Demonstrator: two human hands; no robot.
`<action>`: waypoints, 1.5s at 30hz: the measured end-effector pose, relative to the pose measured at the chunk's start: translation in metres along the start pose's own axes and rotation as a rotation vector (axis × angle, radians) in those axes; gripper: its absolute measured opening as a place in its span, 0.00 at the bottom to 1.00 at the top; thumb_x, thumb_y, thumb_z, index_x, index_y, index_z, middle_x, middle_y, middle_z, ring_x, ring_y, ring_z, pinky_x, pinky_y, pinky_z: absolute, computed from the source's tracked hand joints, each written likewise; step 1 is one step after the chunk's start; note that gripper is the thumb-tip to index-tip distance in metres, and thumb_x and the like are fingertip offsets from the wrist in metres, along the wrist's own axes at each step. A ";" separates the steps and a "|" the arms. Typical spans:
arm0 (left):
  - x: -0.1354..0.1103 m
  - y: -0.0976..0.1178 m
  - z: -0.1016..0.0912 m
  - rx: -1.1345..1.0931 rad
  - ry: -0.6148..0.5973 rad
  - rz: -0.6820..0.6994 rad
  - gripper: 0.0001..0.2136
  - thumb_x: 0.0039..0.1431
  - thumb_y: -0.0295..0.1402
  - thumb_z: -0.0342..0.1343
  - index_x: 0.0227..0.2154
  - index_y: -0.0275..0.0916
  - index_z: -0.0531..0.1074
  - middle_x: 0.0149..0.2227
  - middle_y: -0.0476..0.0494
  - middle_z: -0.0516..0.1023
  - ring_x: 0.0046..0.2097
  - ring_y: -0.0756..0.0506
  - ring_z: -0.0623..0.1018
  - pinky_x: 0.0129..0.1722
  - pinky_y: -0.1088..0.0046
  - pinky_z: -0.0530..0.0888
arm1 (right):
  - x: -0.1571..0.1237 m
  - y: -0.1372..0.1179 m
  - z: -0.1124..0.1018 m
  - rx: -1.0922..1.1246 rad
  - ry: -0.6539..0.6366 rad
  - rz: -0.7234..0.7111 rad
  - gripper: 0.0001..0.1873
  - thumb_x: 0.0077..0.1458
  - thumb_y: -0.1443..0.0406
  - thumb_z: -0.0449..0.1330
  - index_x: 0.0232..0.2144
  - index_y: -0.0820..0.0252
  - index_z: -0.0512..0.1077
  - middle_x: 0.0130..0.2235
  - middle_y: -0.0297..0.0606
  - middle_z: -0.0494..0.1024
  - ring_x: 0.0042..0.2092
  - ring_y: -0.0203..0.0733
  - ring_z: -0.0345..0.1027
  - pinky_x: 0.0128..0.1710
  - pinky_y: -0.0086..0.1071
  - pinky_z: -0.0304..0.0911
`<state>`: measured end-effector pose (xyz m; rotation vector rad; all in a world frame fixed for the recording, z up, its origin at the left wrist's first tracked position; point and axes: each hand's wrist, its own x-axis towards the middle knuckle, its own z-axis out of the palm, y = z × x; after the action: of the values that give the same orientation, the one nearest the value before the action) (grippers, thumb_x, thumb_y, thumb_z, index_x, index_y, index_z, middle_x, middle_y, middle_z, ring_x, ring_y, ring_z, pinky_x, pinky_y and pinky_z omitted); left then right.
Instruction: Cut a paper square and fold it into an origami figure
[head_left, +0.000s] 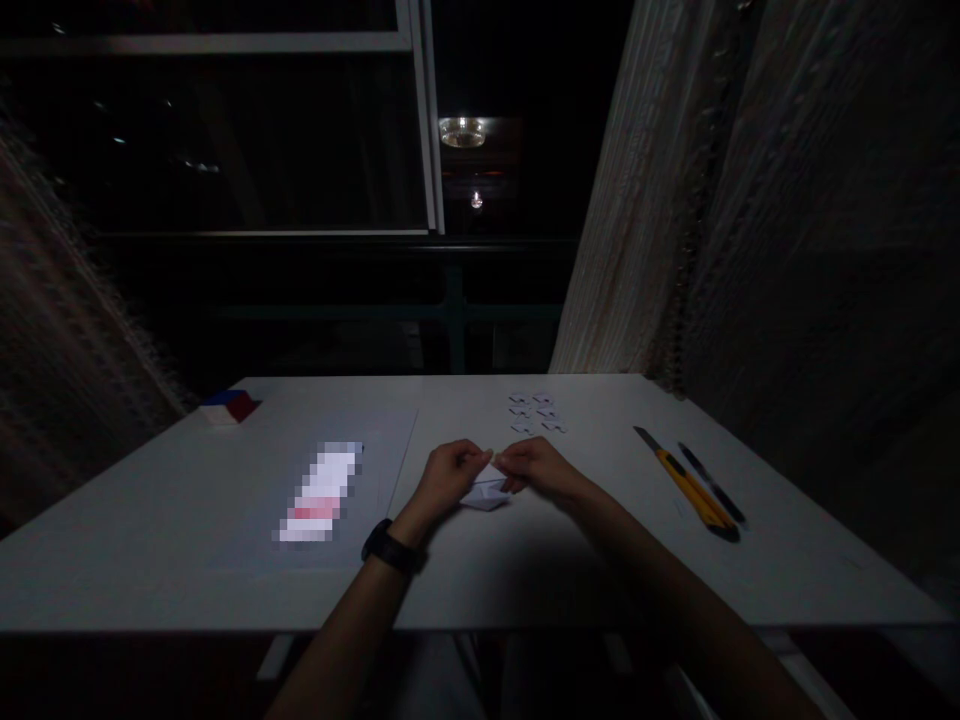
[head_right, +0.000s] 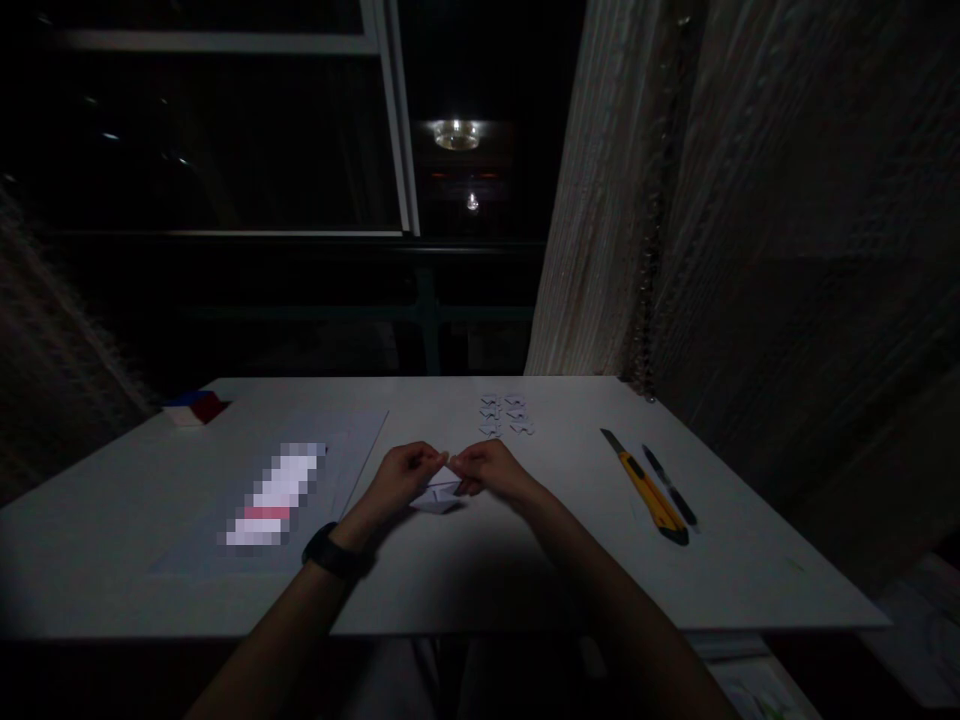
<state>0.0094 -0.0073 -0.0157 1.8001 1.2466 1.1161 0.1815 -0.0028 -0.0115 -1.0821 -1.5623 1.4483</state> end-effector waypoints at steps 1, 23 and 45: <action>0.000 0.000 0.000 0.000 0.022 0.011 0.16 0.47 0.45 0.53 0.24 0.33 0.73 0.18 0.49 0.68 0.21 0.53 0.64 0.19 0.79 0.58 | -0.001 -0.002 0.000 -0.004 0.005 -0.026 0.21 0.37 0.52 0.62 0.26 0.66 0.70 0.18 0.35 0.72 0.21 0.35 0.66 0.23 0.28 0.60; -0.003 0.003 -0.002 0.051 -0.080 0.075 0.14 0.49 0.41 0.53 0.27 0.34 0.76 0.20 0.47 0.72 0.23 0.51 0.66 0.22 0.77 0.59 | -0.003 -0.001 0.000 -0.114 0.078 -0.057 0.08 0.36 0.64 0.62 0.19 0.62 0.67 0.16 0.30 0.69 0.20 0.33 0.62 0.21 0.26 0.54; -0.002 0.006 -0.004 0.178 -0.140 0.124 0.11 0.51 0.35 0.51 0.29 0.33 0.75 0.22 0.47 0.73 0.25 0.51 0.68 0.25 0.77 0.61 | 0.002 0.006 -0.002 -0.091 0.037 -0.100 0.12 0.37 0.61 0.63 0.24 0.62 0.66 0.17 0.29 0.69 0.20 0.34 0.64 0.22 0.27 0.59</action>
<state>0.0078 -0.0108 -0.0091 2.0752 1.1963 0.9511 0.1828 0.0001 -0.0174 -1.0612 -1.6452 1.2947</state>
